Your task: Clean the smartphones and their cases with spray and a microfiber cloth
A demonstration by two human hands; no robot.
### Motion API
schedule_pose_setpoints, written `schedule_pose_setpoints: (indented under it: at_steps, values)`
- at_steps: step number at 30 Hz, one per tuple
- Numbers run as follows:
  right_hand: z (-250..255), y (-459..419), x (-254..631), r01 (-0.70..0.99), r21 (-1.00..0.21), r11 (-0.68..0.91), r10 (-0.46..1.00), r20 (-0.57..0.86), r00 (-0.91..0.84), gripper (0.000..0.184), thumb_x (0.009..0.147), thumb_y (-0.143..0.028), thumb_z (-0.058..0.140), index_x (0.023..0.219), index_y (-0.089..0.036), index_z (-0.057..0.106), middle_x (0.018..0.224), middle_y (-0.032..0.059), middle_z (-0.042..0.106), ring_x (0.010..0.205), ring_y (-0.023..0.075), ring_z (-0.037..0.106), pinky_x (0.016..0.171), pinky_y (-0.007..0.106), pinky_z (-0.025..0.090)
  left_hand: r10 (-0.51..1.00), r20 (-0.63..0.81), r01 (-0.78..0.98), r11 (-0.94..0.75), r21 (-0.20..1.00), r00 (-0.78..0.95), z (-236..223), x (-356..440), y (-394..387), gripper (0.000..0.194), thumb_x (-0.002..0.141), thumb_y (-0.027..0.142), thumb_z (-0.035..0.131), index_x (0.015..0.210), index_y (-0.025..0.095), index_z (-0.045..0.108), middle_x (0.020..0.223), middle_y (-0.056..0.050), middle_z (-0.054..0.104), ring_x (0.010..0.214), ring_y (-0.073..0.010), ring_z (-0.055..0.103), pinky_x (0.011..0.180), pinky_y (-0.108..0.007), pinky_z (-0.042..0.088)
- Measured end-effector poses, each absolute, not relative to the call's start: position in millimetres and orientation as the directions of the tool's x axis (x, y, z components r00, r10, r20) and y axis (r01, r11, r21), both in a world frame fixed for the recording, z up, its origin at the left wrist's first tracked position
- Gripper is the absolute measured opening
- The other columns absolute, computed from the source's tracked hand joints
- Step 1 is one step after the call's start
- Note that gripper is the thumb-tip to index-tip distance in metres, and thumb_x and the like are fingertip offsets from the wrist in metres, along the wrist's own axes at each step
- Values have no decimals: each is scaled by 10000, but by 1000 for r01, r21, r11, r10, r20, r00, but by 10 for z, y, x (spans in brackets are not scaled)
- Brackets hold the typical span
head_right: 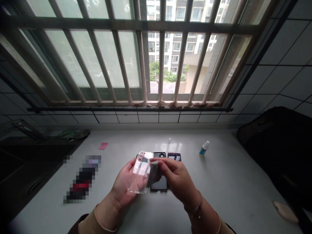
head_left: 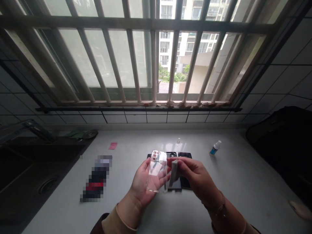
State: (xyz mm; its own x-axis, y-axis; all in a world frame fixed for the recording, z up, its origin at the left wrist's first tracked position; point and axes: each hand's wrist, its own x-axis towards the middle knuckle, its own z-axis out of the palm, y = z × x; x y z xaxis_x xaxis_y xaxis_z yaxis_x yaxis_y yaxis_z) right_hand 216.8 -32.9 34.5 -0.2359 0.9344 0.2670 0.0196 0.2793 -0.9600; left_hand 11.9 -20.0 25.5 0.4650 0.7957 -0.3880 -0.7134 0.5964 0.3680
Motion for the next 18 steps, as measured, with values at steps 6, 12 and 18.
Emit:
schedule_pose_setpoints:
  at_steps: [6, 12, 18]
  values:
    - [208, -137, 2311, 376, -875, 304, 897, 396, 195, 362, 1039, -431, 588, 1255, -209, 775, 1166, 100, 808, 1074, 301, 784, 939, 423, 658, 700, -337, -611, 714, 341, 630, 292, 176, -270, 711, 1041, 479, 458, 1609, 82, 301, 1438, -315, 584, 1142, -381, 725, 951, -504, 585]
    - [138, -204, 2156, 601, -548, 582, 796, 537, -281, 391, 1035, -175, 538, 1382, -267, 694, 1357, 74, 725, 1230, 256, 719, 1079, 407, 594, 721, -353, -655, 691, 305, 596, 306, 174, -269, 566, 1050, 418, 490, 1517, 99, 490, 1361, -225, 674, 1231, -337, 685, 1020, -470, 564]
    - [110, -252, 2073, 483, -443, 755, 655, 533, -535, 396, 1039, -116, 542, 1400, -240, 650, 1388, 70, 710, 1328, 240, 651, 1234, 520, 428, 800, -400, -753, 577, 316, 446, 285, 155, -186, 422, 1032, 343, 532, 1324, 53, 626, 1181, -207, 751, 1049, -286, 753, 994, -424, 582]
